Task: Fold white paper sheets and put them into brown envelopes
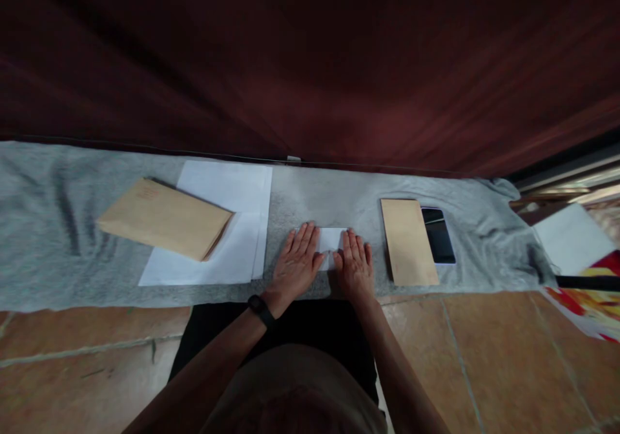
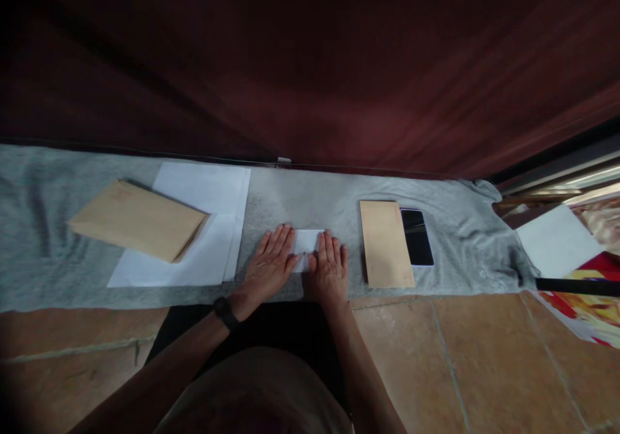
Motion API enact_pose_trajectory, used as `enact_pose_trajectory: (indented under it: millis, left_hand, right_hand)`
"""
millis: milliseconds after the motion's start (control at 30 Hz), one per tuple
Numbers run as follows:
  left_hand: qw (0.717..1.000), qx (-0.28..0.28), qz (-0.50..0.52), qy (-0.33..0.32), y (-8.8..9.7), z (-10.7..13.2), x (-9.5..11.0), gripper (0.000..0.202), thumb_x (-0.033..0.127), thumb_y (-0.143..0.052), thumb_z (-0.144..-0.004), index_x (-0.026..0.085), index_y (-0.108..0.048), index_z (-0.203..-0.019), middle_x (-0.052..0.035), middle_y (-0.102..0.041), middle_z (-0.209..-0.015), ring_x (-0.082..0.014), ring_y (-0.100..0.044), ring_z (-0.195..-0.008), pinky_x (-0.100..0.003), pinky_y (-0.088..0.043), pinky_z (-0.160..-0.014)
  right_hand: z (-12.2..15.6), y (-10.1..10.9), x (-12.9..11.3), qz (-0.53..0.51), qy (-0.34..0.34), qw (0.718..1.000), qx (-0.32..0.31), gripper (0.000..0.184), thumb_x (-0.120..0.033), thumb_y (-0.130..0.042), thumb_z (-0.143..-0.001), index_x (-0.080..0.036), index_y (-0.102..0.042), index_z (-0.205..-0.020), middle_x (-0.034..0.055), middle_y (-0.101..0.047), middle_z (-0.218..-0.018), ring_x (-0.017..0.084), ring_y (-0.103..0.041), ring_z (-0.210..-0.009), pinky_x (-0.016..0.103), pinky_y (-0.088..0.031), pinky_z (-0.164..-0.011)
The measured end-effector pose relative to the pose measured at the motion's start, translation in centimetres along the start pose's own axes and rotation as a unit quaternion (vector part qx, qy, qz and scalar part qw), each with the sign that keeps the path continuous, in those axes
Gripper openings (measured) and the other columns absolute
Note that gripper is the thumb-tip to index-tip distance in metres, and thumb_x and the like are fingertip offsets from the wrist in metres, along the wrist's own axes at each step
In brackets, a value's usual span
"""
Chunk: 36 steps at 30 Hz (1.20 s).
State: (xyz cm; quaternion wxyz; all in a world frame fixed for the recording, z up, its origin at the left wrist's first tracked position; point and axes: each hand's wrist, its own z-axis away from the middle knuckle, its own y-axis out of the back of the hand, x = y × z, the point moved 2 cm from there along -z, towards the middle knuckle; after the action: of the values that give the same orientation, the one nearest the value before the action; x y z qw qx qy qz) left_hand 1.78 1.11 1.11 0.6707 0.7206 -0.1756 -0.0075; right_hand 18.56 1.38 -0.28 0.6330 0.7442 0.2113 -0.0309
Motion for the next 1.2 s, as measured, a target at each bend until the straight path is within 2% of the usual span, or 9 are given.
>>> enact_pose_trajectory:
  millis: [167, 300, 433, 600, 900, 1067, 1200]
  left_hand:
    - [1.000, -0.014, -0.010, -0.009, 0.1, 0.3, -0.3, 0.058, 0.034, -0.037, -0.103, 0.010, -0.034, -0.156, -0.0134, -0.028, -0.165, -0.0263, -0.019, -0.155, -0.049, -0.017, -0.127]
    - [0.999, -0.018, -0.014, -0.023, 0.0, 0.4, -0.5, 0.059, 0.027, -0.038, -0.101, 0.011, -0.032, -0.157, -0.0123, -0.027, -0.166, -0.0250, -0.017, -0.155, -0.048, -0.016, -0.127]
    - [1.000, -0.007, -0.011, -0.012, 0.2, 1.0, -0.7, 0.060, 0.031, -0.037, -0.101, 0.009, -0.032, -0.157, -0.0133, -0.029, -0.165, -0.0248, -0.021, -0.155, -0.047, -0.019, -0.127]
    - [1.000, 0.017, -0.010, 0.007, 0.4, 2.3, -1.2, 0.062, 0.037, -0.036, -0.102, 0.005, -0.033, -0.156, -0.0172, -0.031, -0.163, -0.0279, -0.024, -0.154, -0.048, -0.024, -0.125]
    - [0.999, 0.032, -0.025, 0.013, 0.9, 4.5, -2.0, 0.064, 0.041, -0.036, -0.103, 0.003, -0.034, -0.154, -0.0207, -0.036, -0.160, -0.0302, -0.029, -0.152, -0.051, -0.028, -0.123]
    - [0.998, 0.023, -0.049, -0.022, 1.1, 4.7, -2.3, 0.061, 0.039, -0.041, -0.102, 0.001, -0.040, -0.150, -0.0224, -0.038, -0.158, -0.0324, -0.031, -0.151, -0.053, -0.030, -0.122]
    - [0.993, -0.017, -0.072, -0.091, 1.2, 4.3, -1.9, 0.048, 0.026, -0.042, -0.101, 0.004, -0.050, -0.142, -0.0223, -0.047, -0.153, -0.0298, -0.040, -0.146, -0.048, -0.037, -0.119]
  right_hand:
    - [-0.6, 0.2, -1.9, -0.022, 0.047, 0.998, -0.030, 0.055, -0.033, -0.031, -0.106, -0.013, -0.031, -0.158, 0.0142, -0.038, -0.161, 0.028, -0.033, -0.150, 0.051, -0.025, -0.123]
    - [-0.7, -0.1, -3.3, -0.027, 0.082, 0.994, -0.068, 0.055, -0.038, -0.031, -0.107, -0.015, -0.032, -0.158, 0.0108, -0.036, -0.162, 0.025, -0.032, -0.150, 0.047, -0.025, -0.124]
    - [0.0, -0.1, -2.3, -0.006, 0.068, 0.997, -0.046, 0.060, -0.042, -0.034, -0.107, -0.015, -0.027, -0.160, 0.0135, -0.033, -0.163, 0.027, -0.032, -0.151, 0.049, -0.024, -0.124]
    - [0.7, 0.1, -0.3, 0.009, 0.045, 0.999, -0.026, 0.062, -0.040, -0.034, -0.107, -0.015, -0.020, -0.162, 0.0146, -0.035, -0.162, 0.028, -0.034, -0.150, 0.050, -0.024, -0.123]
    - [1.4, 0.4, 1.0, 0.022, 0.030, 0.999, 0.002, 0.061, -0.041, -0.037, -0.106, -0.015, -0.027, -0.160, 0.0152, -0.041, -0.159, 0.030, -0.037, -0.148, 0.052, -0.025, -0.122]
    - [1.6, 0.7, 1.0, 0.018, 0.027, 0.999, 0.013, 0.060, -0.042, -0.039, -0.105, -0.014, -0.031, -0.158, 0.0151, -0.042, -0.158, 0.031, -0.038, -0.147, 0.052, -0.027, -0.122]
    - [1.6, 0.9, 0.8, 0.013, 0.024, 0.999, 0.027, 0.058, -0.040, -0.039, -0.105, -0.014, -0.033, -0.157, 0.0146, -0.042, -0.158, 0.030, -0.039, -0.147, 0.052, -0.028, -0.122]
